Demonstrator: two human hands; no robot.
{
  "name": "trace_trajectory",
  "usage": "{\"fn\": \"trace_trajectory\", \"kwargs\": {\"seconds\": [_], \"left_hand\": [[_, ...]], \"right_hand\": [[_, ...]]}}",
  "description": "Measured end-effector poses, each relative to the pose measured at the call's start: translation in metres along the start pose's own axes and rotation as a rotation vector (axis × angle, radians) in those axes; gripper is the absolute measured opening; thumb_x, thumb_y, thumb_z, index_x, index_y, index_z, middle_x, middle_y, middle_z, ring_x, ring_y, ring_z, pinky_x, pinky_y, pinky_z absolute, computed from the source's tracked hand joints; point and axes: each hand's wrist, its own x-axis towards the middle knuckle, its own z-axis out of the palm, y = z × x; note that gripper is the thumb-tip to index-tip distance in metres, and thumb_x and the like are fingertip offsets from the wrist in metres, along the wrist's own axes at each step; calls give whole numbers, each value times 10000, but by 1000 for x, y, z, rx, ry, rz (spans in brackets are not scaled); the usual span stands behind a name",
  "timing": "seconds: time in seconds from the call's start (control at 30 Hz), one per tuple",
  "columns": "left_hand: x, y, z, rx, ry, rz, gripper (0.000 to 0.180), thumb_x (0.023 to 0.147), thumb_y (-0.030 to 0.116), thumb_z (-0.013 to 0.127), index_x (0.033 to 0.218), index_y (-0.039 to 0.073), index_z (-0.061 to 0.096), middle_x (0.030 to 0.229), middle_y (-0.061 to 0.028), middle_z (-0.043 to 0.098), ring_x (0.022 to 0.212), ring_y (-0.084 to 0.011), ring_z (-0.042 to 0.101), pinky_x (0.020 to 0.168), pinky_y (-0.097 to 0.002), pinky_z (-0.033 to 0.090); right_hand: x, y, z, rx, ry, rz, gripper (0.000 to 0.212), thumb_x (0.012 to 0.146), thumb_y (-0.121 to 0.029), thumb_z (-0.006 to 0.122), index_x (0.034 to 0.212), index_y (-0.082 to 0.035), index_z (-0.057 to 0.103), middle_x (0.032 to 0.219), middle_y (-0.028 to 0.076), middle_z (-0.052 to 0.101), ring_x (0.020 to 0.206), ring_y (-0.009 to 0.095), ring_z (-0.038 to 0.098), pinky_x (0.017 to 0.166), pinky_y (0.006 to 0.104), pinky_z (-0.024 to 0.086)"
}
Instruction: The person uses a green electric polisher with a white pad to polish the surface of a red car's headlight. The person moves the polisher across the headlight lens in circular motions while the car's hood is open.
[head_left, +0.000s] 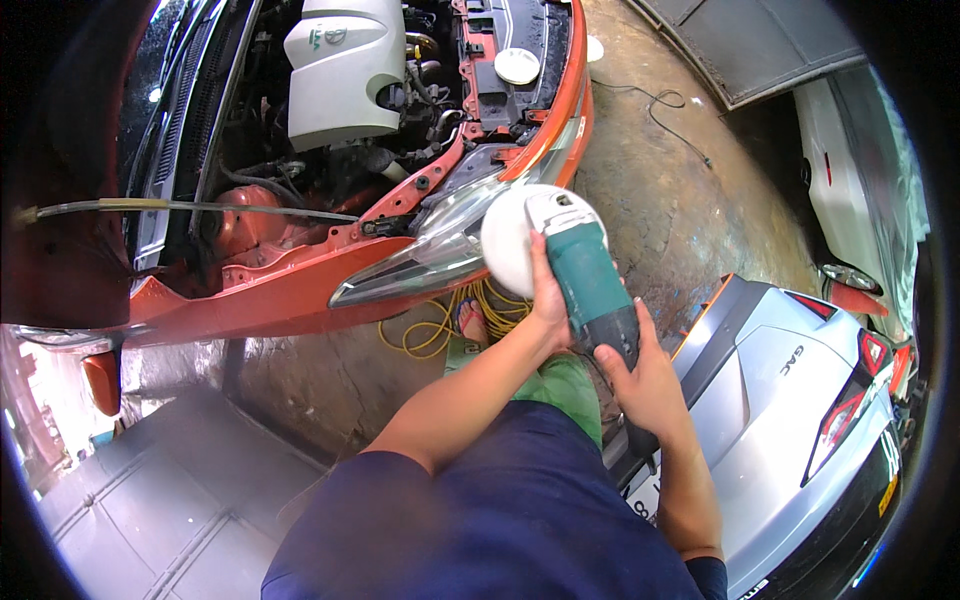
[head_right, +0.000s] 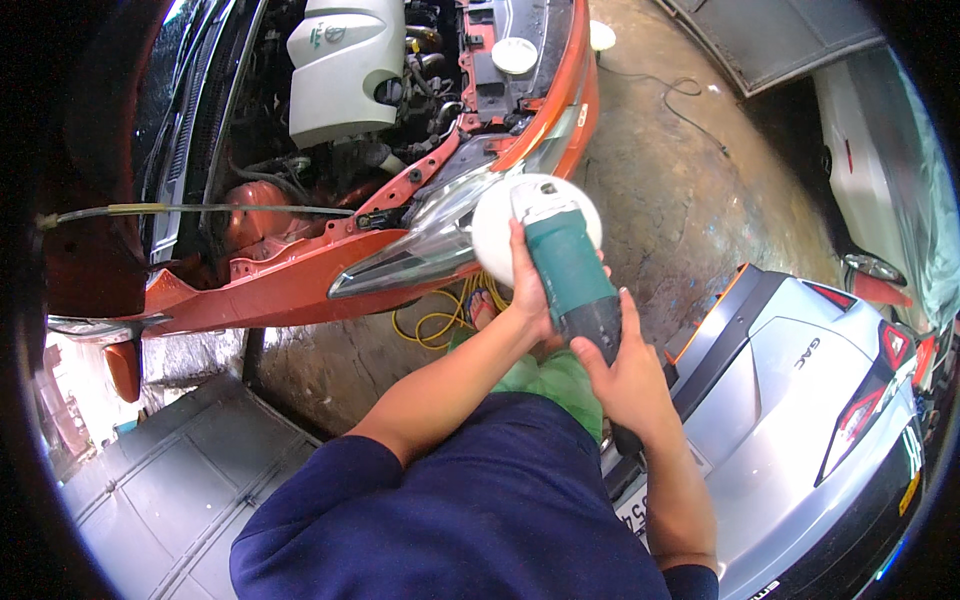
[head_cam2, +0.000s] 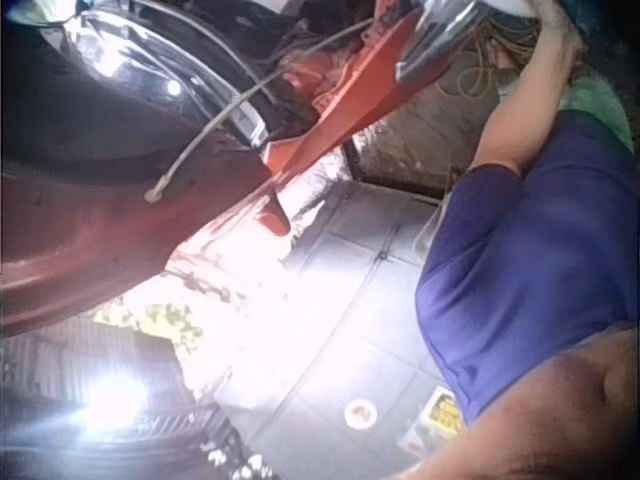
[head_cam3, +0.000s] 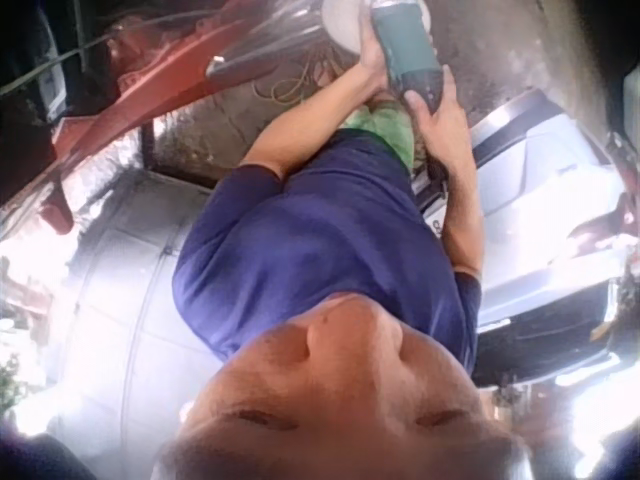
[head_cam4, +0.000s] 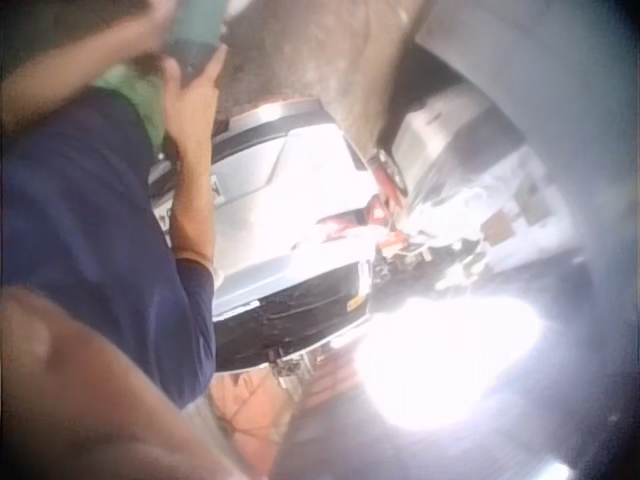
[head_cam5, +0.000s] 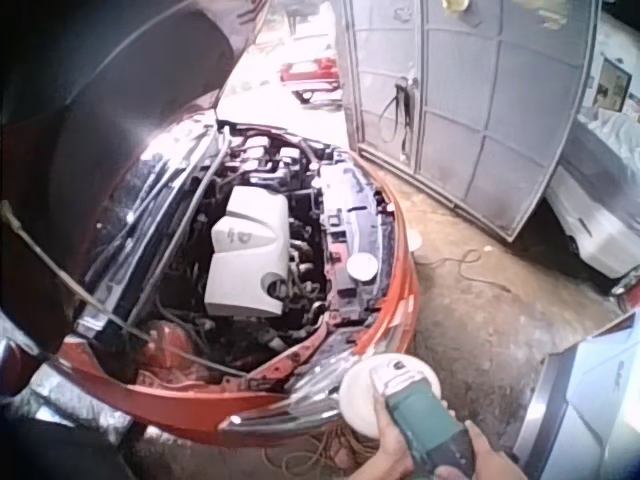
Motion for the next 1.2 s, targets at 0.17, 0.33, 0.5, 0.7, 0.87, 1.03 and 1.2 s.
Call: {"fn": "trace_trajectory", "kwargs": {"seconds": [0.17, 0.33, 0.5, 0.7, 0.87, 1.03, 1.2], "left_hand": [[41, -6, 1, 16, 2, -41, 1129, 788, 1074, 311, 1237, 97, 657, 1041, -168, 707, 931, -331, 720, 869, -495, 615], [30, -5, 2, 77, 36, -26, 1166, 773, 1090, 268, 1232, 92, 656, 1061, -157, 708, 970, -340, 721, 898, -530, 608], [1, -3, 2, 64, 94, -48, 1160, 800, 1074, 256, 1268, 84, 641, 1074, -162, 707, 990, -346, 721, 903, -531, 609], [-23, -3, -7, 73, 88, -32, 1164, 802, 1073, 243, 1277, 86, 637, 1075, -163, 708, 993, -344, 722, 899, -529, 610], [-49, 0, -8, 80, 102, -26, 1148, 820, 1060, 240, 1275, 84, 637, 1076, -167, 711, 992, -338, 723, 904, -518, 610], [-74, 2, -18, 42, 60, 13, 1153, 835, 1049, 223, 1289, 70, 629, 1096, -175, 715, 998, -331, 722, 915, -505, 611], [-122, -7, -25, 88, 153, 132, 1151, 861, 1027, 202, 1341, 60, 601, 1153, -184, 708, 1040, -341, 714, 953, -521, 600]], "right_hand": [[25, 18, -10, 83, -21, 84, 939, 1010, -432, 717, 1653, 64, 245, 1073, 382, 735, 1031, 520, 745, 939, 511, 569], [20, 18, -13, 92, -70, 104, 954, 1014, -455, 712, 1663, 52, 229, 1101, 385, 732, 1036, 515, 745, 946, 510, 563], [5, 12, -7, 77, -117, 106, 969, 1015, -460, 709, 1673, 39, 203, 1134, 402, 718, 1059, 534, 731, 965, 531, 552], [-15, 5, 4, 111, -150, 126, 980, 1009, -448, 722, 1678, 31, 189, 1130, 406, 715, 1077, 544, 723, 971, 532, 553], [-31, -1, 15, 105, -154, 106, 984, 1004, -431, 733, 1679, 28, 184, 1130, 408, 713, 1084, 543, 720, 977, 522, 555], [-45, -6, 24, 121, -203, 78, 982, 1003, -434, 734, 1680, 16, 183, 1160, 411, 706, 1115, 552, 707, 988, 522, 553], [-58, 4, 31, 71, -300, -23, 1082, 927, -454, 821, 1677, 14, 197, 1217, 361, 717, 1146, 540, 710, 1029, 492, 551]]}}
